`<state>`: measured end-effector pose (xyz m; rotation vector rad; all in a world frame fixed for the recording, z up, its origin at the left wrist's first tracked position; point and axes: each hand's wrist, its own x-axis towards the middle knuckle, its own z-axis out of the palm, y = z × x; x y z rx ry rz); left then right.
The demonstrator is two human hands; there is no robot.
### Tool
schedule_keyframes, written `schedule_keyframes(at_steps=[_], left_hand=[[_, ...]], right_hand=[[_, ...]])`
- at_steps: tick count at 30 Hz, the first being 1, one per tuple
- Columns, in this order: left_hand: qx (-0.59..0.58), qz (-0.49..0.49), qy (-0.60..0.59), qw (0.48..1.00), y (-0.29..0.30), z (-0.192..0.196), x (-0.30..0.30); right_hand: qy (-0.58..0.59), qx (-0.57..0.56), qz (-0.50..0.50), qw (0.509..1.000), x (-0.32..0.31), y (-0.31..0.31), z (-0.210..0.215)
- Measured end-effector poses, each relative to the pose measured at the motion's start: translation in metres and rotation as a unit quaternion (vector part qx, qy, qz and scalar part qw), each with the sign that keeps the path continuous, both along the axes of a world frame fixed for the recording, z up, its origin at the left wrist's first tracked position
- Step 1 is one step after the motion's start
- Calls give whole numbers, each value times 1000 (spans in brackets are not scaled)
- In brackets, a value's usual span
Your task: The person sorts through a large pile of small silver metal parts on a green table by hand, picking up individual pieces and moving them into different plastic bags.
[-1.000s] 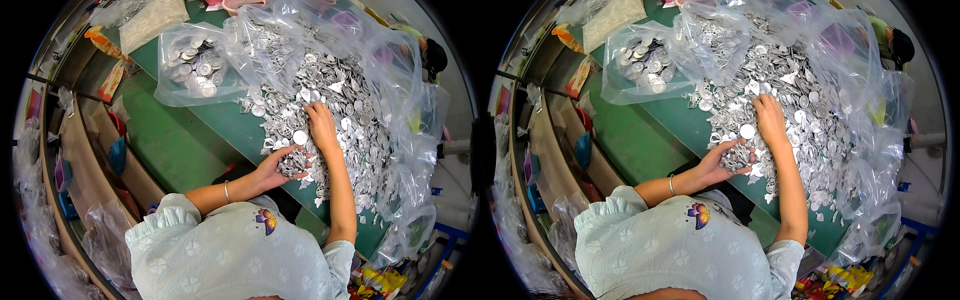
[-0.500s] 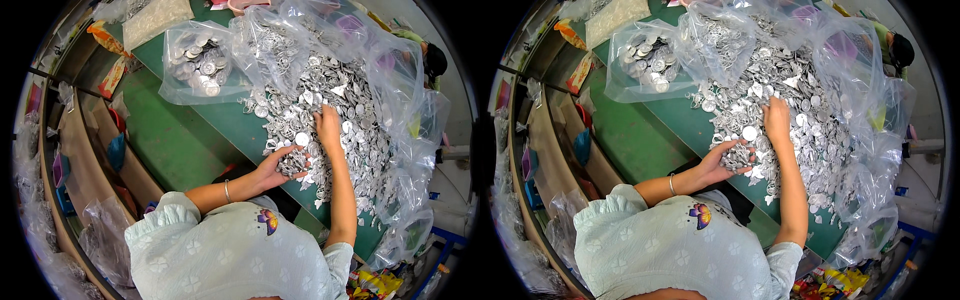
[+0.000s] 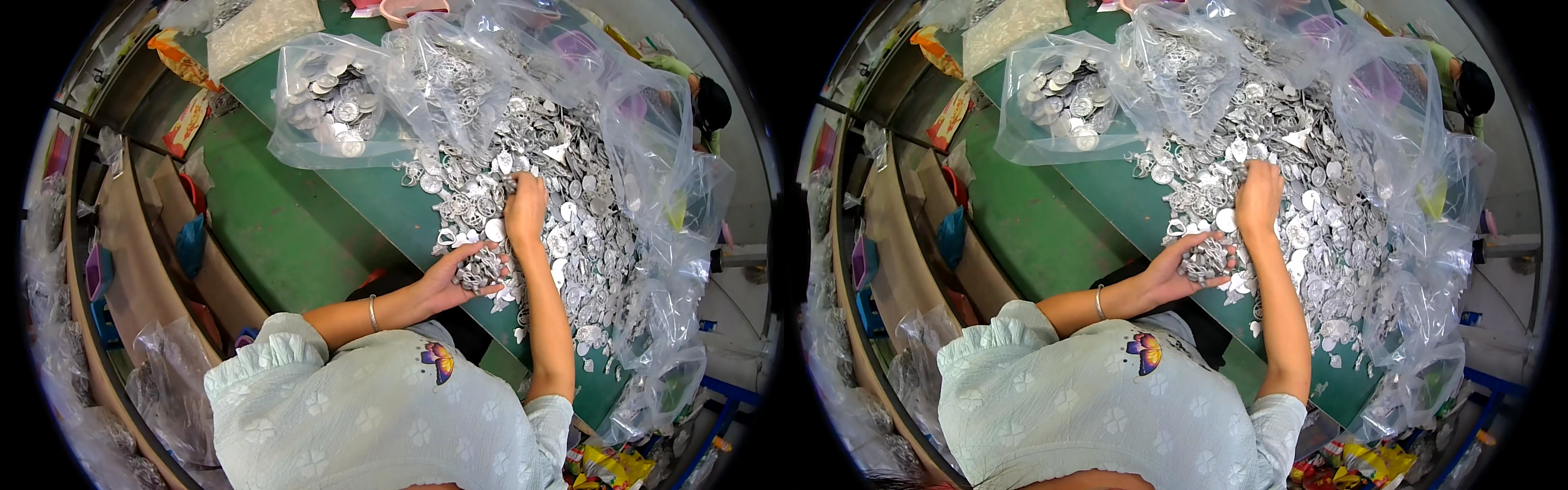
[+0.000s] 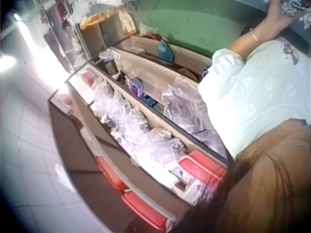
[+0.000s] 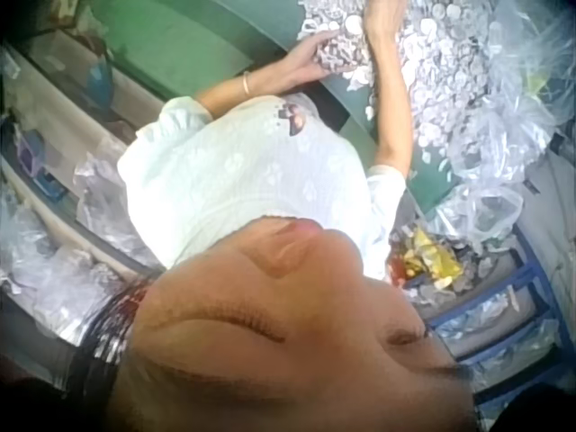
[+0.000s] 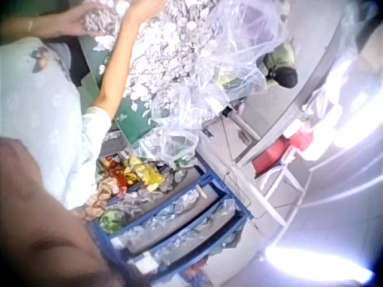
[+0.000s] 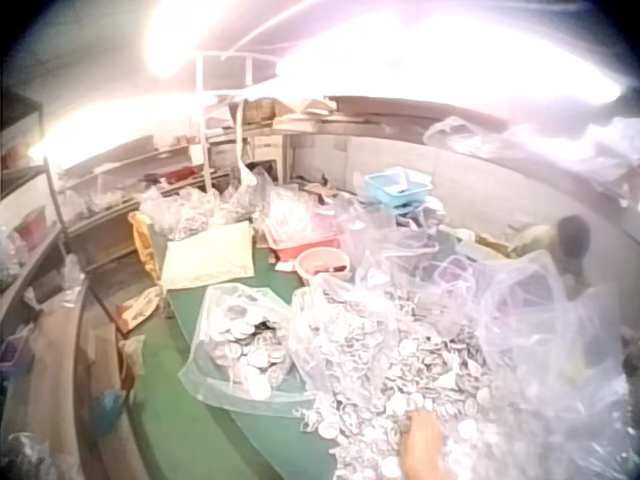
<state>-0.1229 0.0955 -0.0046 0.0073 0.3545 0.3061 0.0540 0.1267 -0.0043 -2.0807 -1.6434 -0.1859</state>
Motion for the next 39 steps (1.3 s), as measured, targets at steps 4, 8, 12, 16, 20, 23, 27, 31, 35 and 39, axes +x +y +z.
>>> schedule_keyframes(at_steps=[4, 8, 12, 16, 20, 23, 27, 31, 35, 39], left_hand=[[3, 6, 6, 1000, 1, 0, -2], [1, 6, 7, 1000, 0, -1, -2], [-5, 2, 8, 1000, -1, -1, -2], [-5, 3, 3, 1000, 0, -3, -4], [-8, 4, 8, 1000, 0, -4, -3], [-5, 6, 12, 1000, -1, -3, -4], [-2, 10, 15, 1000, -1, -5, -5], [-17, 4, 11, 1000, -2, -6, -3], [-8, 2, 6, 1000, -3, -2, -4], [-6, 5, 9, 1000, -2, -3, -5]], right_hand=[[227, 89, -81, 966, 4, -1, 6], [230, -101, -105, 962, 11, 0, 11], [135, -188, -117, 966, -1, 5, 15], [128, -201, -123, 964, -6, 8, 19], [124, -135, -89, 979, 1, 1, 8], [272, -92, -76, 955, 15, -1, 11], [607, -41, -68, 791, 12, -6, 35], [416, -90, -23, 904, 6, -8, 28], [163, -153, -52, 973, -9, -3, 22], [160, -127, 45, 978, 0, -1, 14]])
